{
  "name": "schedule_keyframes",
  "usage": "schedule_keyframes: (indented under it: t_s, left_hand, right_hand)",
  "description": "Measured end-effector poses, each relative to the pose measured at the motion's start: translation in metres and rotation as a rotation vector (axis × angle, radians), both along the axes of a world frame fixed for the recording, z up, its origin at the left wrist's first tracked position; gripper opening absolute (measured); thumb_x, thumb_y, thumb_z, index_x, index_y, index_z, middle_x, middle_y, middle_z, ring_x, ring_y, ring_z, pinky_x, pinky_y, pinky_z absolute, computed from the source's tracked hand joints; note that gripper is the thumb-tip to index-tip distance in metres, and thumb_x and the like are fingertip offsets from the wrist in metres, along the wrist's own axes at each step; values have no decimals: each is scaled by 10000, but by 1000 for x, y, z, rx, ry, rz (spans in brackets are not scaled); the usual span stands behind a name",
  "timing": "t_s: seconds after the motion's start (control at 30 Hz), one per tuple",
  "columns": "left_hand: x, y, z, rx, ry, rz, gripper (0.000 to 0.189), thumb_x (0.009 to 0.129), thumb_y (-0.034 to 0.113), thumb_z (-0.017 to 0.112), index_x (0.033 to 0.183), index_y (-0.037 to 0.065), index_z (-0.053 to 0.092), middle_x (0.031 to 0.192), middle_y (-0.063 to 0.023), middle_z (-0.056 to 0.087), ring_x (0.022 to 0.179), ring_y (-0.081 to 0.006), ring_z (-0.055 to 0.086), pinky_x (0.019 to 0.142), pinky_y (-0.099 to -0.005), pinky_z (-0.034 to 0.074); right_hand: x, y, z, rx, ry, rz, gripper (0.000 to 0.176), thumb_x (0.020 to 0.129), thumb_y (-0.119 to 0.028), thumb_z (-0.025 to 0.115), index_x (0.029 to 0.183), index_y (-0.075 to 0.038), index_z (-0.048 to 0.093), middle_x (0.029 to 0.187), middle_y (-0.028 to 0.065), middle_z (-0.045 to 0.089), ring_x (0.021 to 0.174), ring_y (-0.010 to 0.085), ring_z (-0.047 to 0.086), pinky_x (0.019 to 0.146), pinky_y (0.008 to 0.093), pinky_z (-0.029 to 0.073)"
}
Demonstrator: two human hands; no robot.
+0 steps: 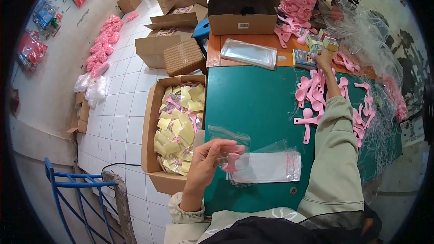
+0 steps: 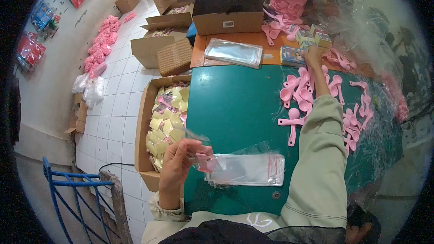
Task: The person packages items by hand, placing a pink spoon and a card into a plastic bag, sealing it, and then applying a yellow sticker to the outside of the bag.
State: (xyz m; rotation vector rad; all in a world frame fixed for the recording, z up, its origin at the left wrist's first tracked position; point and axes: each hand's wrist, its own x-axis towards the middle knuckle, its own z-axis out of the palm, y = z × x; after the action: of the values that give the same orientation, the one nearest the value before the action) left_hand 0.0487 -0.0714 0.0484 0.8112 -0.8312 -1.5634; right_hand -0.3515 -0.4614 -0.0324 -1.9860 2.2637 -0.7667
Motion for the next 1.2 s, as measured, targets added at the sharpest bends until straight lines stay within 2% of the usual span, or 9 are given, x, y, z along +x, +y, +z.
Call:
schedule_keyframes:
  t_s: [0.27, 0.37, 0.47, 0.57, 0.67, 0.73, 0.87, 0.97, 1.2]
  left_hand:
    - [-4, -6, -2, -1, 48, -81, 383, 974, 286, 420, 1079, -44, 583, 1017, -188, 644, 925, -208, 643, 675, -277, 517]
    - [-2, -3, 1, -2, 23, -88, 385, 975, 290, 418, 1075, -42, 585, 1021, -186, 644, 923, -207, 642, 690, -278, 516]
    - [-3, 0, 3, -37, 10, -92, 385, 976, 290, 414, 1072, -42, 586, 1025, -188, 643, 929, -207, 640, 696, -277, 515]
    - [-5, 3, 7, -36, 17, -86, 383, 977, 286, 414, 1067, -46, 585, 1025, -185, 643, 894, -182, 636, 708, -280, 516]
    - [-8, 2, 7, -43, -1, -113, 370, 976, 262, 425, 1080, -57, 580, 1013, -179, 646, 833, -148, 623, 718, -261, 513]
    - [-13, -2, 11, -35, -98, -150, 355, 974, 242, 434, 1088, -63, 578, 1006, -168, 647, 799, -127, 612, 725, -240, 510]
    - [-19, -14, 14, -84, -162, -254, 330, 972, 209, 445, 1096, -66, 579, 998, -144, 648, 781, -107, 607, 740, -208, 504]
    - [-22, -14, 17, -115, -151, -273, 326, 973, 205, 443, 1084, -65, 588, 978, -124, 651, 788, -100, 605, 743, -210, 504]
    - [-17, -15, 8, -156, -310, -340, 327, 974, 196, 437, 1025, -77, 610, 909, -98, 657, 834, -115, 619, 768, -226, 514]
  right_hand:
    - [-10, 22, 44, -220, 181, 234, 269, 690, -224, 668, 877, -30, 678, 803, 184, 659, 822, 334, 639, 687, 383, 479]
    - [-6, 56, 92, -69, 44, 128, 278, 723, -223, 651, 924, -33, 676, 841, 188, 659, 823, 314, 644, 707, 371, 479]
    - [-51, 51, 94, -96, -411, 349, 232, 779, -169, 629, 964, -30, 642, 823, 173, 645, 755, 253, 648, 682, 341, 488]
    - [-64, 75, 103, -375, 409, -31, 199, 824, -94, 591, 1008, -19, 605, 844, 116, 651, 760, 163, 634, 660, 295, 479]
    - [15, 156, 161, -89, -35, 200, 229, 863, -127, 558, 1055, -2, 541, 916, 120, 648, 833, 148, 631, 692, 326, 498]
    - [68, 211, 173, -79, -358, 703, 196, 855, -34, 552, 1049, -20, 524, 917, 87, 630, 798, 102, 614, 586, 311, 509]
    - [135, 294, 193, -54, -591, 859, 227, 808, 49, 587, 1011, -43, 541, 857, 79, 627, 685, 97, 626, 483, 237, 485]
    - [150, 322, 207, -29, -248, 911, 183, 799, 28, 610, 962, -43, 567, 804, 72, 631, 692, 125, 645, 517, 253, 505]
    - [152, 329, 207, 8, -178, 1013, 161, 773, 2, 641, 921, -45, 598, 812, 74, 649, 676, 174, 657, 574, 269, 513]
